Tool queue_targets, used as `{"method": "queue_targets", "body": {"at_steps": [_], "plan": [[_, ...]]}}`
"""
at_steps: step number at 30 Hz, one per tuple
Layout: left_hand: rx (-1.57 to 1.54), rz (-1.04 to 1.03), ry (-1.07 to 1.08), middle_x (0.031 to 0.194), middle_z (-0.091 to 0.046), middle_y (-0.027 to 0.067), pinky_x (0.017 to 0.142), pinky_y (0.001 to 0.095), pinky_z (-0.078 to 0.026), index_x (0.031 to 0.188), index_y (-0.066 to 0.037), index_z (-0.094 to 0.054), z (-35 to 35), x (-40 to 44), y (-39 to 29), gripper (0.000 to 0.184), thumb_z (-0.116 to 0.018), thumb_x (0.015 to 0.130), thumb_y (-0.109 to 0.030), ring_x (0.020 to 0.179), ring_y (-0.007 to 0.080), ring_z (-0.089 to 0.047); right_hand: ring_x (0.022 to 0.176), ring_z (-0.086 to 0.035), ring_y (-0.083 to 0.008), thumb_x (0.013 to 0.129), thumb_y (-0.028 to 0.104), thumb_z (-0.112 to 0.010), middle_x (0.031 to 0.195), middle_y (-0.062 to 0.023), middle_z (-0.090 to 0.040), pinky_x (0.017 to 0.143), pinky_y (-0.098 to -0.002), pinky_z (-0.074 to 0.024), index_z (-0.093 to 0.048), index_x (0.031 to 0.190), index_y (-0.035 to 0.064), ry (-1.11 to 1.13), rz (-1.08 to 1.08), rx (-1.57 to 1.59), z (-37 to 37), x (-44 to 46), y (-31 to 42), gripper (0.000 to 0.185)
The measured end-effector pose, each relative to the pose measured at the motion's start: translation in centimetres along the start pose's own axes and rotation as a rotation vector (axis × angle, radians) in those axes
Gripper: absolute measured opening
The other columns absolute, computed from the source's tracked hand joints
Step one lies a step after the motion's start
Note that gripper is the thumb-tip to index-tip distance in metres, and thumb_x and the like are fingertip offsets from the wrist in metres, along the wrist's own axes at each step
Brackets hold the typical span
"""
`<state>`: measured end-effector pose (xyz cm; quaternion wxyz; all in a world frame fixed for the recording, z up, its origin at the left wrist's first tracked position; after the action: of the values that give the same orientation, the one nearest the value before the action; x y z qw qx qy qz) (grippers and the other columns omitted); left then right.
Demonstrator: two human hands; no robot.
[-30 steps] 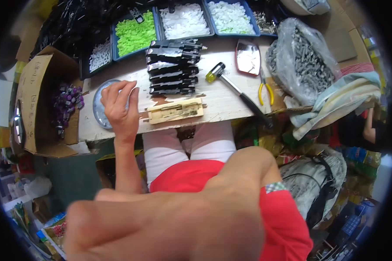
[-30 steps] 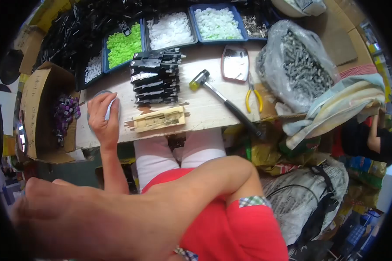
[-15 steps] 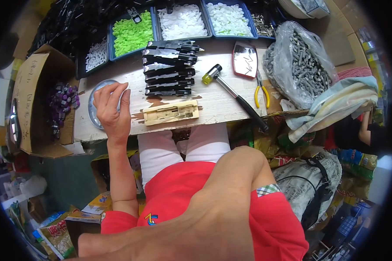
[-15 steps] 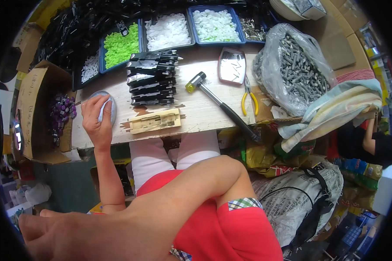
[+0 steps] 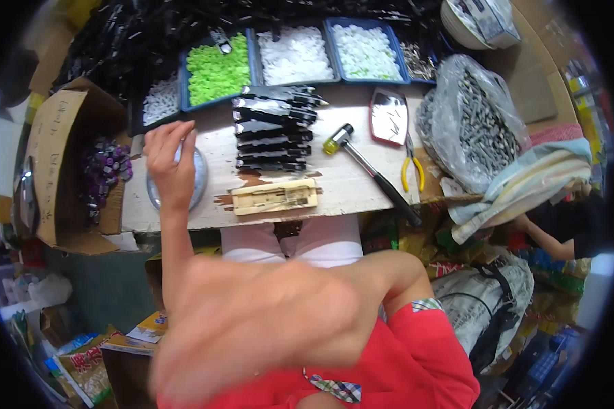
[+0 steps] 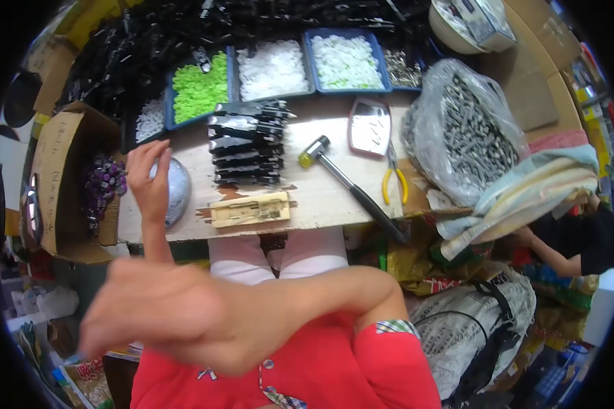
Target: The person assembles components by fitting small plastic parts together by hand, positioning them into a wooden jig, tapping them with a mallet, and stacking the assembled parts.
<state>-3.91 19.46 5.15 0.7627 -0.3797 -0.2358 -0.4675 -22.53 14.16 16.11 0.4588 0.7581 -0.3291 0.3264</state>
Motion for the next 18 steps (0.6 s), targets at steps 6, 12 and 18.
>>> {"method": "queue_targets", "body": {"at_steps": [6,12,18], "plan": [[0.042,0.029,0.118,0.081,-0.063,0.0115,0.067,0.0330,-0.045,0.084,-0.002,-0.065,-6.2,5.8,5.5,0.015,-0.065,0.076,-0.014,0.076,0.0275,-0.058,0.078,-0.058,-0.0290,0.064,-0.011,-0.050,0.093,-0.0158,-0.061,0.068,-0.0353,-0.0441,-0.060,0.096,-0.0050,0.147,-0.394,-0.527,5.0,-5.0,-0.8,0.034],[0.308,0.432,0.360,0.089,-0.063,0.0221,0.074,0.0427,-0.048,0.097,0.000,-0.060,-13.7,12.4,5.9,0.053,-0.065,0.072,-0.047,0.087,0.0370,-0.060,0.075,-0.057,-0.0261,0.067,-0.010,-0.056,0.085,-0.0111,-0.062,0.069,-0.0332,-0.0441,-0.060,0.093,-0.0008,0.091,-0.524,-0.942,8.1,-8.0,-1.0,0.028],[0.251,0.500,0.339,0.092,-0.062,0.0242,0.078,0.0452,-0.048,0.082,0.001,-0.065,-14.0,13.2,7.0,0.022,-0.058,0.068,-0.015,0.089,0.0404,-0.060,0.075,-0.057,-0.0254,0.068,-0.011,-0.054,0.082,-0.0103,-0.061,0.068,-0.0319,-0.0444,-0.060,0.092,0.0003,0.065,-0.602,-1.125,9.3,-9.0,0.0,0.027]]}}
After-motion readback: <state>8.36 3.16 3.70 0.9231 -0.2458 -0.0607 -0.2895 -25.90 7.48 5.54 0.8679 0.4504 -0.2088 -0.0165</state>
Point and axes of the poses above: each hand's wrist, its own x-axis towards the middle knuckle, its own z-axis out of the back of the hand, y = z × x, the point moved 4 cm from there along x, towards the middle knuckle
